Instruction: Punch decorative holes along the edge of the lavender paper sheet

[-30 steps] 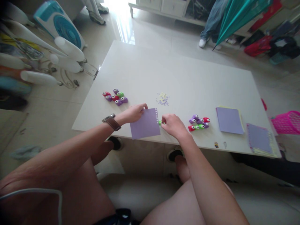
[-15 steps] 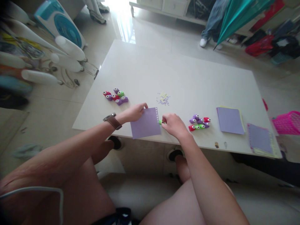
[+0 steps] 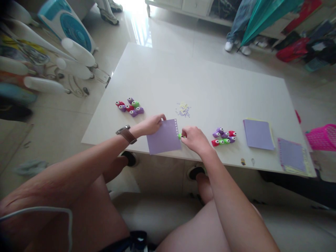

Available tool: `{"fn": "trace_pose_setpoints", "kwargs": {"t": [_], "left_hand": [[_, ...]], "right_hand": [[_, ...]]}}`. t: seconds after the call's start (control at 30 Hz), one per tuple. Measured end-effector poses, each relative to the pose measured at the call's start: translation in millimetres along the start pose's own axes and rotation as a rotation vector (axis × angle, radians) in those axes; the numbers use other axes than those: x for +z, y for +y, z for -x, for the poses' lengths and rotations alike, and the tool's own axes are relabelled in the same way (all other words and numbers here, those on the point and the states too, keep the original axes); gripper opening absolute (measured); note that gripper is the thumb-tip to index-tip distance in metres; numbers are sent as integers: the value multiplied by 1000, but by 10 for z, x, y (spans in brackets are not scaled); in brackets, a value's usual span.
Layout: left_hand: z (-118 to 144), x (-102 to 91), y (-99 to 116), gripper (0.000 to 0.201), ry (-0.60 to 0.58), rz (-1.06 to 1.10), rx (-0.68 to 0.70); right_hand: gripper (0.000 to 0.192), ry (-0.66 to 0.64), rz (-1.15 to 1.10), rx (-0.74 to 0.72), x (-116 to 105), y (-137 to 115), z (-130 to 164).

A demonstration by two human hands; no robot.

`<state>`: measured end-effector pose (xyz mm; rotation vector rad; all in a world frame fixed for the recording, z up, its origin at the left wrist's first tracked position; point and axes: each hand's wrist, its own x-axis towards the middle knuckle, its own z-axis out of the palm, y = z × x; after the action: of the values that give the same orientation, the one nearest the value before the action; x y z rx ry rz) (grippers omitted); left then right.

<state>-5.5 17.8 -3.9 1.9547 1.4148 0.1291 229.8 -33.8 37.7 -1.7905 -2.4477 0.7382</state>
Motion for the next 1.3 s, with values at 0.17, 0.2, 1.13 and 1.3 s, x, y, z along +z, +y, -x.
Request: {"fn": "trace_pose_setpoints", "kwargs": {"t": [0.17,0.2,1.13,1.3], "left_hand": [[0,7,11,38,9,-8,1],[0,8,14,37,6,-8,-3],[271,336,182,29,-42,-229,196],[245,369,155,25,-39,-253,218]], "right_hand": [[7,-16,7,8,0,-35,-4],[7,-20,8,6,5,-41,-6],[9,-85,27,10,70,-145,-12],[9,-93,28,17,57,-153,-6]]}}
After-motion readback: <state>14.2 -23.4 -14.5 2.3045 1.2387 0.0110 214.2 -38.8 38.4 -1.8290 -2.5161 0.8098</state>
